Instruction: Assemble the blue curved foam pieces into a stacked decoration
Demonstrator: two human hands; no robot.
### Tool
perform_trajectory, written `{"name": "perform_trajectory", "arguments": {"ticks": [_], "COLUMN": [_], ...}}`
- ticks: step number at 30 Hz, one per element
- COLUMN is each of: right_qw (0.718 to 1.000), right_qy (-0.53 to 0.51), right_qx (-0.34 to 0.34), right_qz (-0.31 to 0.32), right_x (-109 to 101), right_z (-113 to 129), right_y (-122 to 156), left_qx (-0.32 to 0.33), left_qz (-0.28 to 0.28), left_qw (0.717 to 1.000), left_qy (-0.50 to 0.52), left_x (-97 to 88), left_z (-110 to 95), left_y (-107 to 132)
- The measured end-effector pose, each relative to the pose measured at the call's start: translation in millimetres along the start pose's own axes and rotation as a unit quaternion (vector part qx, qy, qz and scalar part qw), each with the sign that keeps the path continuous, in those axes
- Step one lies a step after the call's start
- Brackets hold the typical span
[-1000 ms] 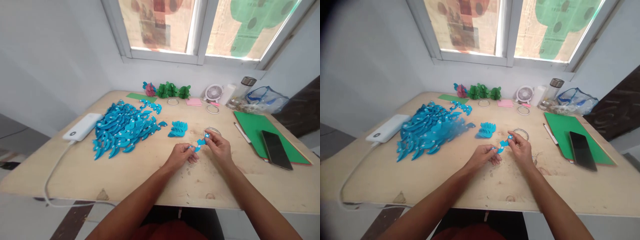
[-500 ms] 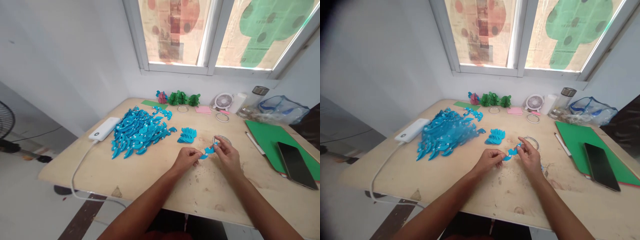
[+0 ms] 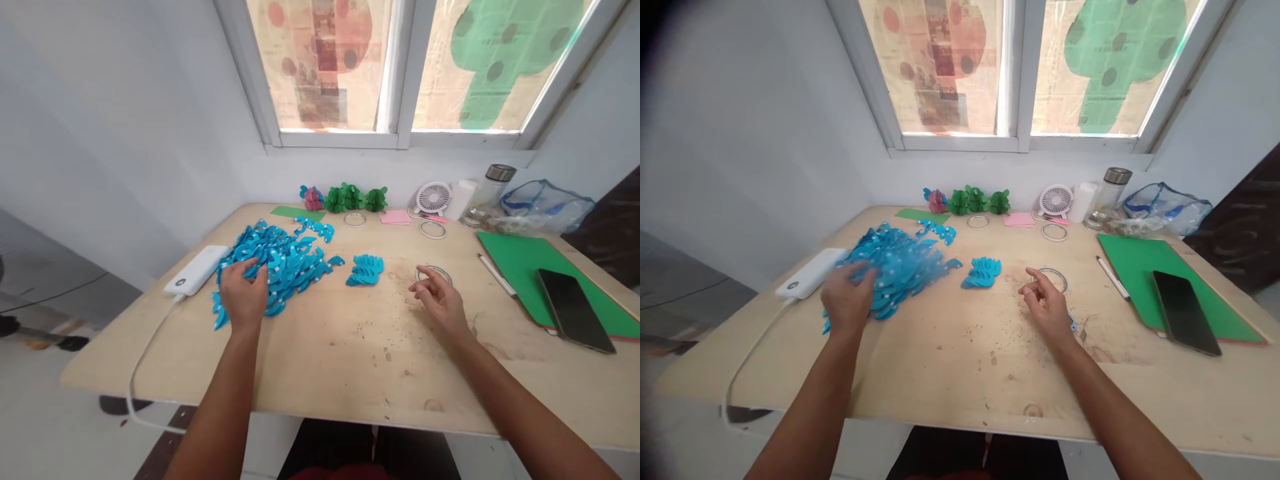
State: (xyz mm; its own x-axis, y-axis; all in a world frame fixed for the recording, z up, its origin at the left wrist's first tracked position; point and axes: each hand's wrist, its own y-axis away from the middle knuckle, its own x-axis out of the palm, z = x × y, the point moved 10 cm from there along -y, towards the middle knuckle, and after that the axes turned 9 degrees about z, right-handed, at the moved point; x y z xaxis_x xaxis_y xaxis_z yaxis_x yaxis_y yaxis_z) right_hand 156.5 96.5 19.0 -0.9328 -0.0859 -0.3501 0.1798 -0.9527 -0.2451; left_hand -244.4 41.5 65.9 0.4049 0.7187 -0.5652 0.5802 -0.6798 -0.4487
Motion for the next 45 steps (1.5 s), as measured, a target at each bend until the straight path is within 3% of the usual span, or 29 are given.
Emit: {"name": "perform_trajectory", "arguments": {"ticks": [2, 3, 6, 9, 12, 15, 20, 26, 32, 37, 40, 43, 45], "right_qw": [1.0, 1.0, 0.999, 0.997, 0.995, 0.993, 0.992, 0.997, 0.999, 0.999, 0.999, 1.0, 1.0], "right_qy": [0.006, 0.012, 0.039, 0.071, 0.09, 0.101, 0.108, 0.065, -0.016, -0.005, -0.003, -0.005, -0.004], "right_qx": [-0.008, -0.013, -0.026, -0.037, -0.05, -0.057, -0.063, -0.038, -0.018, -0.002, 0.001, -0.001, -0.006], "right_qz": [0.001, 0.003, 0.004, 0.003, 0.008, 0.017, 0.026, 0.033, -0.028, -0.047, -0.039, -0.027, -0.015], "right_x": [1, 1, 1, 1, 3, 5, 8, 10, -2, -7, -6, -3, 0], "right_z": [-1, 0, 1, 3, 5, 5, 8, 5, -8, -15, -14, -11, -9], "right_y": [0, -1, -1, -1, -1, -2, -1, 0, -2, -4, -4, -4, -4], "left_qx": [0.08, 0.123, 0.229, 0.319, 0.37, 0.372, 0.353, 0.353, 0.369, 0.339, 0.261, 0.087, -0.004], "left_qz": [-0.012, 0.019, 0.201, 0.304, 0.331, 0.34, 0.351, 0.338, 0.373, 0.419, 0.443, 0.45, 0.472], "left_qw": [0.997, 0.992, 0.952, 0.898, 0.862, 0.844, 0.846, 0.868, 0.851, 0.837, 0.841, 0.847, 0.814], "left_qy": [-0.018, -0.011, 0.016, -0.015, -0.099, -0.182, -0.19, -0.085, 0.028, 0.096, 0.17, 0.269, 0.338], "left_x": [2.2, 12.9, 71.2, 121.9, 156.3, 175.0, 178.7, 163.4, 145.3, 142.3, 147.0, 160.9, 174.4], "left_z": [-23, -38, -86, -123, -140, -142, -139, -149, -175, -183, -176, -157, -151], "left_y": [15, 23, 56, 88, 105, 109, 106, 106, 140, 163, 154, 137, 137]}}
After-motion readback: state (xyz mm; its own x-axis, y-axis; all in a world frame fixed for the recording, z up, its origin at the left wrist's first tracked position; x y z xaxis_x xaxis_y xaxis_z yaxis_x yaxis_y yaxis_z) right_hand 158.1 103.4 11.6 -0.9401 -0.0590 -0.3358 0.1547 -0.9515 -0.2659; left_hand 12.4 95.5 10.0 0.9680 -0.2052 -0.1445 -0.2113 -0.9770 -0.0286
